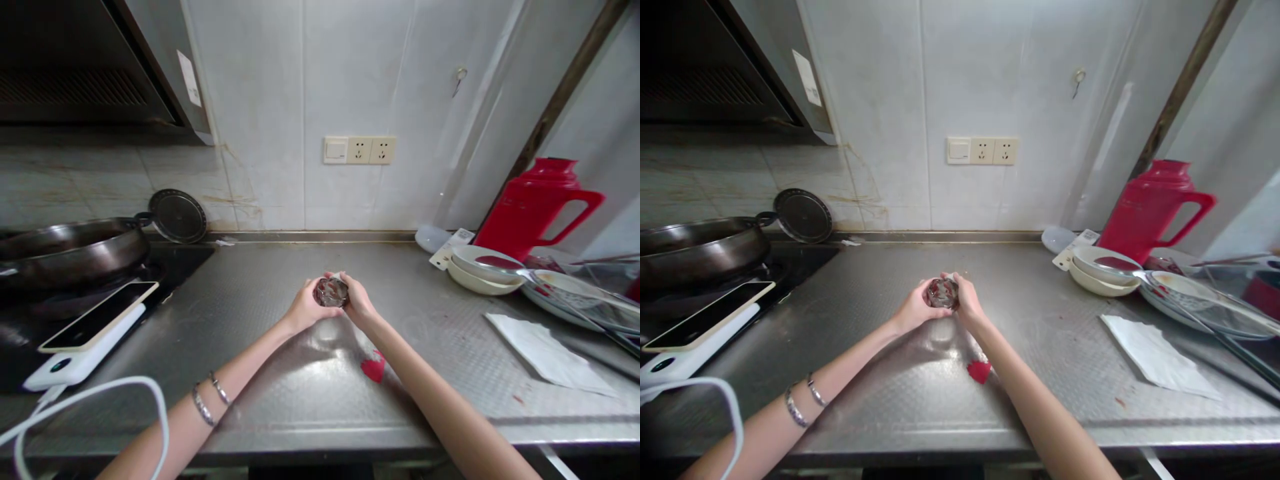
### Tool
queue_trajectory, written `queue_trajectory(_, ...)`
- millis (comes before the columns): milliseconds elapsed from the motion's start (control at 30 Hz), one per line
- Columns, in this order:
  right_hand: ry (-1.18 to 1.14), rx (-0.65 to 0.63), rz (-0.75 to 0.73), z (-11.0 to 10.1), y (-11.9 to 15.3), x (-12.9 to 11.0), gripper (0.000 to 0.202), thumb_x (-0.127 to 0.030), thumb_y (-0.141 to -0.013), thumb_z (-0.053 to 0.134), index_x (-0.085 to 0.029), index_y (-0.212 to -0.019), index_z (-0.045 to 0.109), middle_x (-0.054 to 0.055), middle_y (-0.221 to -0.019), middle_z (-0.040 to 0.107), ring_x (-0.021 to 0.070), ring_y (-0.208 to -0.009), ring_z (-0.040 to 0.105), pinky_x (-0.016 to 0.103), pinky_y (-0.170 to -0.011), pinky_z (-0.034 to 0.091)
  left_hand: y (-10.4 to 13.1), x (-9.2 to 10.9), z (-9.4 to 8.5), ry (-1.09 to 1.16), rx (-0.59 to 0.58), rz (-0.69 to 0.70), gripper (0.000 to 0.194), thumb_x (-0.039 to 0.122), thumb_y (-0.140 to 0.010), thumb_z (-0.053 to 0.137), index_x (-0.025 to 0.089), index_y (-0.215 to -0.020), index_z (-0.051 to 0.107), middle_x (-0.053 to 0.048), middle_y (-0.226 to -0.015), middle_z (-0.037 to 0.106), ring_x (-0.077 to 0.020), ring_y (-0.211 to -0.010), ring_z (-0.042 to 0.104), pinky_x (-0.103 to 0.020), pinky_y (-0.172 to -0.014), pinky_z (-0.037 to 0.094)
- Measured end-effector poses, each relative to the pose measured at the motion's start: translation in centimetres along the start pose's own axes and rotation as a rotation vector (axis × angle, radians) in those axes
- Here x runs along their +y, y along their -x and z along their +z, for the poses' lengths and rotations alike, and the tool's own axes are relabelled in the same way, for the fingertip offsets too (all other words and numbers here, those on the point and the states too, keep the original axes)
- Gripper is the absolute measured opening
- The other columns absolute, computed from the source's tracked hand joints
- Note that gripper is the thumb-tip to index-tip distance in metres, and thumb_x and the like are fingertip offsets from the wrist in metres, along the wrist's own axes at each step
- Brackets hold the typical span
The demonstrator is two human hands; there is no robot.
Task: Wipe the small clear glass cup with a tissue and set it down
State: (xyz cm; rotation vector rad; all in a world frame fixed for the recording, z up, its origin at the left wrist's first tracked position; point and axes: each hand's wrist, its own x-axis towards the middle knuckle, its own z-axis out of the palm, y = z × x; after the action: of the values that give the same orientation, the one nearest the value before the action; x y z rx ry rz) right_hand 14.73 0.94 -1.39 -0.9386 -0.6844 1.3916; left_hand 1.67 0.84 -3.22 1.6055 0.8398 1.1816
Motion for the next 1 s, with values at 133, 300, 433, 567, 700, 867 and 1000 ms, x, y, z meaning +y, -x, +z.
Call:
queue_trajectory(133, -0.014, 0.019, -0.024, 0.4, 0.6, -0.1, 0.026, -0.033, -0.077, 0.052, -0.016, -0.081, 0.072, 0.002, -0.071, 0.073, 0.0178, -0.070, 0.065, 0.027, -0.067, 0.049, 0.2, 0.1, 0.1, -0.063, 0.003, 0.014, 0.069, 0.030, -0.052, 0.086, 0.016, -0.109, 0.049, -0.010, -0.106, 0.063, -0.0243, -0.098, 0.063, -0.042, -0.091, 0.048)
queue_trajectory(300, -0.109, 0.015, -0.074, 1.0, 1.2, 0.6, 0.023, -0.036, -0.078, 0.055, -0.020, -0.085, 0.071, 0.000, -0.083, 0.074, 0.0181, -0.086, 0.065, 0.026, -0.075, 0.049, 0.2, -0.1, 0.1, -0.196, 0.198, 0.042, 0.074, 0.035, -0.054, 0.084, 0.017, -0.110, 0.041, -0.011, -0.109, 0.060, -0.0240, -0.098, 0.062, -0.042, -0.089, 0.048)
queue_trajectory(433, -0.129, 0.041, -0.118, 1.3, 1.1, 1.1, 0.020, -0.032, -0.076, 0.058, -0.023, -0.088, 0.072, -0.001, -0.098, 0.073, 0.0173, -0.101, 0.062, 0.026, -0.085, 0.047, 0.1, -0.6, 0.1, -0.179, 0.245, 0.023, 0.081, 0.037, -0.052, 0.085, 0.016, -0.115, 0.039, -0.015, -0.113, 0.058, -0.0264, -0.101, 0.061, -0.045, -0.092, 0.047)
queue_trajectory(567, -0.074, 0.078, -0.128, 0.4, 0.4, 0.2, 0.025, -0.033, -0.075, 0.058, -0.021, -0.091, 0.072, 0.001, -0.094, 0.073, 0.0179, -0.089, 0.064, 0.028, -0.079, 0.049, 0.5, -0.5, 0.6, 0.000, 0.039, -0.004, 0.091, 0.033, -0.058, 0.082, 0.016, -0.130, 0.030, -0.018, -0.126, 0.055, -0.0271, -0.115, 0.056, -0.045, -0.102, 0.042)
queue_trajectory(700, -0.052, 0.089, -0.078, -0.4, 0.0, -1.1, 0.028, -0.033, -0.074, 0.055, -0.018, -0.089, 0.073, 0.003, -0.085, 0.074, 0.0181, -0.075, 0.065, 0.029, -0.069, 0.050, 0.8, -0.1, 1.0, 0.097, -0.045, -0.042, 0.087, 0.029, -0.061, 0.080, 0.016, -0.133, 0.032, -0.017, -0.128, 0.054, -0.0267, -0.113, 0.058, -0.044, -0.101, 0.043)
queue_trajectory(867, 0.037, -0.014, -0.121, 0.0, 0.2, -0.6, 0.028, -0.035, -0.072, 0.058, -0.017, -0.085, 0.074, 0.004, -0.095, 0.074, 0.0200, -0.090, 0.065, 0.029, -0.082, 0.049, 0.4, -0.2, 0.6, 0.102, -0.045, -0.019, 0.068, 0.024, -0.054, 0.083, 0.014, -0.112, 0.047, -0.013, -0.112, 0.062, -0.0250, -0.103, 0.062, -0.043, -0.096, 0.046)
queue_trajectory(1000, -0.004, -0.005, -0.162, 0.4, 0.2, 0.5, 0.031, -0.038, -0.072, 0.060, -0.021, -0.094, 0.073, 0.001, -0.106, 0.072, 0.0207, -0.101, 0.063, 0.031, -0.091, 0.047, 0.3, 0.0, 0.6, 0.083, 0.056, 0.030, 0.064, 0.027, -0.057, 0.082, 0.017, -0.106, 0.043, -0.009, -0.106, 0.062, -0.0218, -0.099, 0.063, -0.040, -0.092, 0.047)
